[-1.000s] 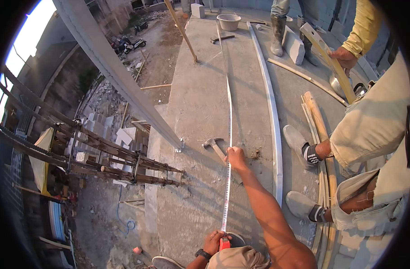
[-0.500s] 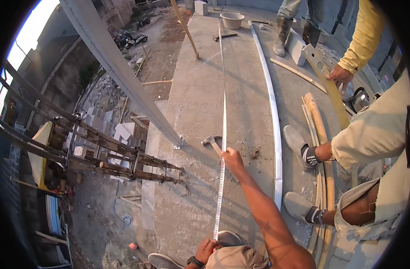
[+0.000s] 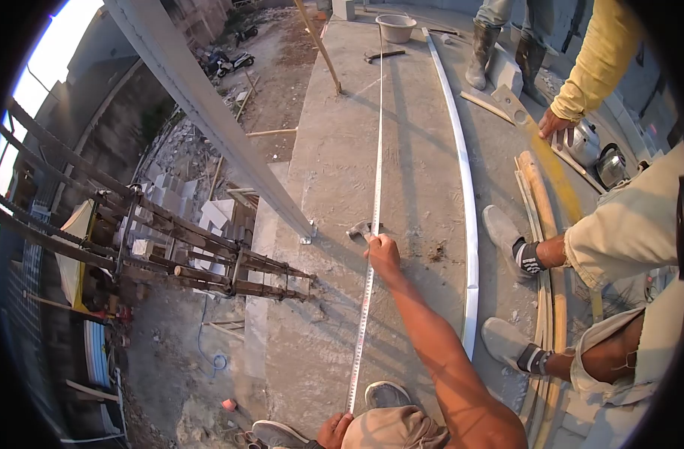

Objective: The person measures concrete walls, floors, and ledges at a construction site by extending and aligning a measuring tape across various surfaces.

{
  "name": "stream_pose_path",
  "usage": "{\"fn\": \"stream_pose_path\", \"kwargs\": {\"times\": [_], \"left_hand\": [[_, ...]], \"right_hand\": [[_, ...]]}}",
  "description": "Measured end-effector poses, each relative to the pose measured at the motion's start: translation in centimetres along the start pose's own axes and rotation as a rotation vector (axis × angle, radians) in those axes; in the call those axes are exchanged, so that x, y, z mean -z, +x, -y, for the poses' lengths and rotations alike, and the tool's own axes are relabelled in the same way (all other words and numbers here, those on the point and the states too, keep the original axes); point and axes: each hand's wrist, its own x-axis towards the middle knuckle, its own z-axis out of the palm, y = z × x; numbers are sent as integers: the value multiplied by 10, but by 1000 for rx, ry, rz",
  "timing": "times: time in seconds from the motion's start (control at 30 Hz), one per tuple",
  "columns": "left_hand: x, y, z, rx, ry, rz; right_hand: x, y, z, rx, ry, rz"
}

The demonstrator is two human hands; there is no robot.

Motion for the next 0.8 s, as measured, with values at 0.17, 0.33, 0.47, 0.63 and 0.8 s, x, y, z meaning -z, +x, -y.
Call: {"fn": "stream_pose_path", "kwargs": {"times": [0.17, 0.33, 0.47, 0.63, 0.8], "left_hand": [[15, 2, -38, -3, -148, 56], [0, 12, -31, -117, -3, -41], [5, 18, -46, -147, 11, -61], [28, 29, -98, -50, -349, 10], [61, 43, -169, -14, -606, 39]], "right_hand": [[0, 0, 8, -46, 61, -2], [4, 3, 13, 7, 160, 20], [5, 0, 25, 80, 146, -35], [3, 12, 43, 162, 160, -84], [-2, 31, 50, 149, 210, -87]]}}
